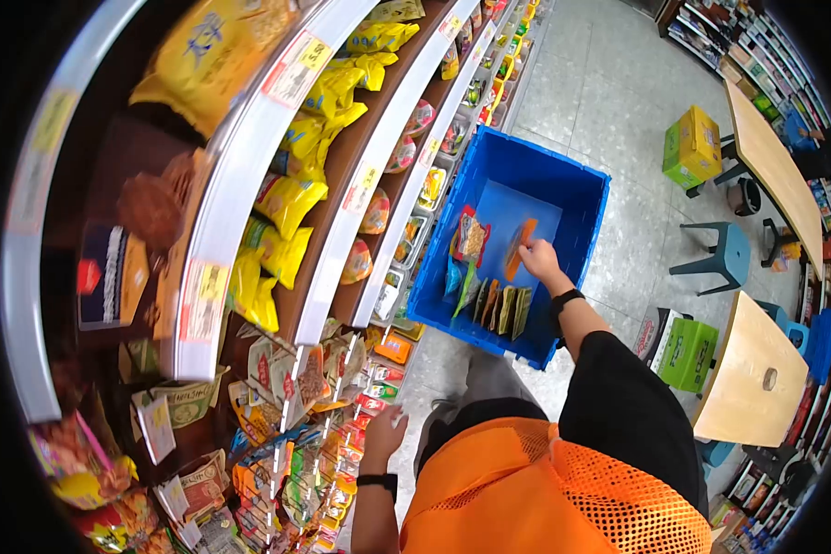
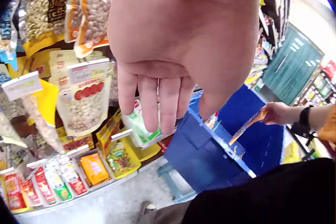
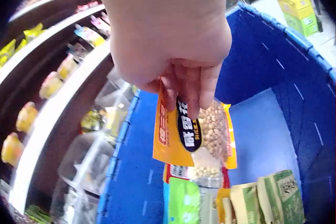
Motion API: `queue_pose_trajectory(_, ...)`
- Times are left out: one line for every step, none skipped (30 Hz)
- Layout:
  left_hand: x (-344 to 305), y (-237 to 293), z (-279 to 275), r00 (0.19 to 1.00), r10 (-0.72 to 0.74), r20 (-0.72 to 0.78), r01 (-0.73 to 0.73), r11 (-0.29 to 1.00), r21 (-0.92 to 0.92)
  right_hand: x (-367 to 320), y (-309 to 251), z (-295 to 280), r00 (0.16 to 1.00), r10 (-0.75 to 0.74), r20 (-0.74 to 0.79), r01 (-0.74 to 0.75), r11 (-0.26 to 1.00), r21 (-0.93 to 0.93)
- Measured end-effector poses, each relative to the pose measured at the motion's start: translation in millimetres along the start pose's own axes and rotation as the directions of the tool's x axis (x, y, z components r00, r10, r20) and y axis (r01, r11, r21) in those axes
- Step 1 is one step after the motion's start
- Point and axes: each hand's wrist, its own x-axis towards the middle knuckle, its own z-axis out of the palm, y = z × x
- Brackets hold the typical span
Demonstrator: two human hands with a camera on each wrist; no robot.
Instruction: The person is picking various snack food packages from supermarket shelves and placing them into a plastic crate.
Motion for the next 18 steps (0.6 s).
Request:
queue_pose_trajectory(-5.7, -0.7, -1.9, 0.997, -0.069, 0.038, 0.067, 0.997, 0.043, 15.7, 11.6, 10.9, 1.000, -0.002, 0.006, 0.002, 1.000, -0.005)
queue_pose_trajectory(-13.8, -0.9, -3.3, 0.988, -0.139, 0.073, 0.133, 0.987, 0.087, 26.7, 22.1, 22.2, 0.998, 0.048, 0.028, -0.046, 0.998, -0.039)
queue_pose_trajectory(-22.7, -10.4, 3.3, 0.988, -0.143, 0.054, 0.138, 0.986, 0.093, 35.2, 31.1, 33.2, 0.994, 0.099, 0.049, -0.095, 0.993, -0.075)
queue_pose_trajectory(-28.7, -18.9, 11.0, 0.989, -0.146, 0.035, 0.142, 0.985, 0.099, 45.1, 38.6, 43.8, 0.994, 0.098, 0.056, -0.093, 0.993, -0.078)
queue_pose_trajectory(-33.3, -20.3, 16.6, 0.987, -0.156, 0.037, 0.151, 0.984, 0.096, 52.3, 44.4, 55.0, 0.988, 0.129, 0.087, -0.125, 0.991, -0.055)
queue_pose_trajectory(-39.1, -19.1, 20.2, 0.983, -0.184, 0.027, 0.183, 0.982, 0.042, 55.9, 48.6, 65.7, 0.980, 0.162, 0.119, -0.159, 0.987, -0.031)
queue_pose_trajectory(-40.9, -15.6, 21.3, 0.978, -0.209, 0.015, 0.210, 0.978, -0.009, 60.3, 51.3, 76.0, 0.976, 0.178, 0.124, -0.174, 0.984, -0.047)
queue_pose_trajectory(-43.8, -10.7, 24.3, 0.970, -0.242, -0.006, 0.242, 0.970, -0.025, 66.3, 53.6, 85.5, 0.975, 0.180, 0.132, -0.176, 0.983, -0.043)
queue_pose_trajectory(-45.2, -2.5, 24.8, 0.973, -0.231, -0.026, 0.230, 0.973, -0.030, 71.0, 58.1, 97.0, 0.974, 0.191, 0.125, -0.180, 0.979, -0.096)
queue_pose_trajectory(-46.9, 5.0, 25.3, 0.974, -0.220, -0.049, 0.219, 0.975, -0.034, 75.2, 61.3, 108.7, 0.973, 0.198, 0.118, -0.180, 0.972, -0.148)
queue_pose_trajectory(-48.3, 9.7, 26.5, 0.968, -0.247, -0.043, 0.244, 0.968, -0.057, 80.1, 64.2, 119.0, 0.972, 0.195, 0.128, -0.177, 0.974, -0.142)
queue_pose_trajectory(-49.4, 12.3, 27.1, 0.965, -0.262, -0.027, 0.260, 0.963, -0.063, 84.6, 65.4, 126.8, 0.961, 0.228, 0.157, -0.202, 0.965, -0.167)
queue_pose_trajectory(-50.2, 13.8, 28.5, 0.957, -0.291, -0.011, 0.289, 0.955, -0.070, 89.5, 65.4, 135.2, 0.948, 0.260, 0.183, -0.224, 0.955, -0.195)
queue_pose_trajectory(-51.5, 13.7, 29.8, 0.948, -0.319, 0.006, 0.318, 0.945, -0.078, 93.4, 65.0, 144.5, 0.948, 0.255, 0.191, -0.218, 0.957, -0.192)
queue_pose_trajectory(-51.5, 13.1, 30.1, 0.947, -0.320, 0.004, 0.319, 0.943, -0.094, 95.7, 64.6, 152.8, 0.944, 0.268, 0.192, -0.227, 0.951, -0.210)
queue_pose_trajectory(-51.9, 12.1, 29.7, 0.945, -0.327, 0.000, 0.325, 0.941, -0.095, 97.8, 64.3, 160.0, 0.940, 0.281, 0.192, -0.236, 0.945, -0.228)
queue_pose_trajectory(-52.9, 10.6, 28.5, 0.939, -0.344, -0.031, 0.335, 0.929, -0.154, 99.0, 63.8, 167.4, 0.941, 0.275, 0.198, -0.229, 0.946, -0.228)
queue_pose_trajectory(-52.7, 10.2, 25.6, 0.931, -0.361, -0.062, 0.341, 0.916, -0.213, 100.3, 62.9, 175.5, 0.960, 0.236, 0.151, -0.205, 0.959, -0.197)
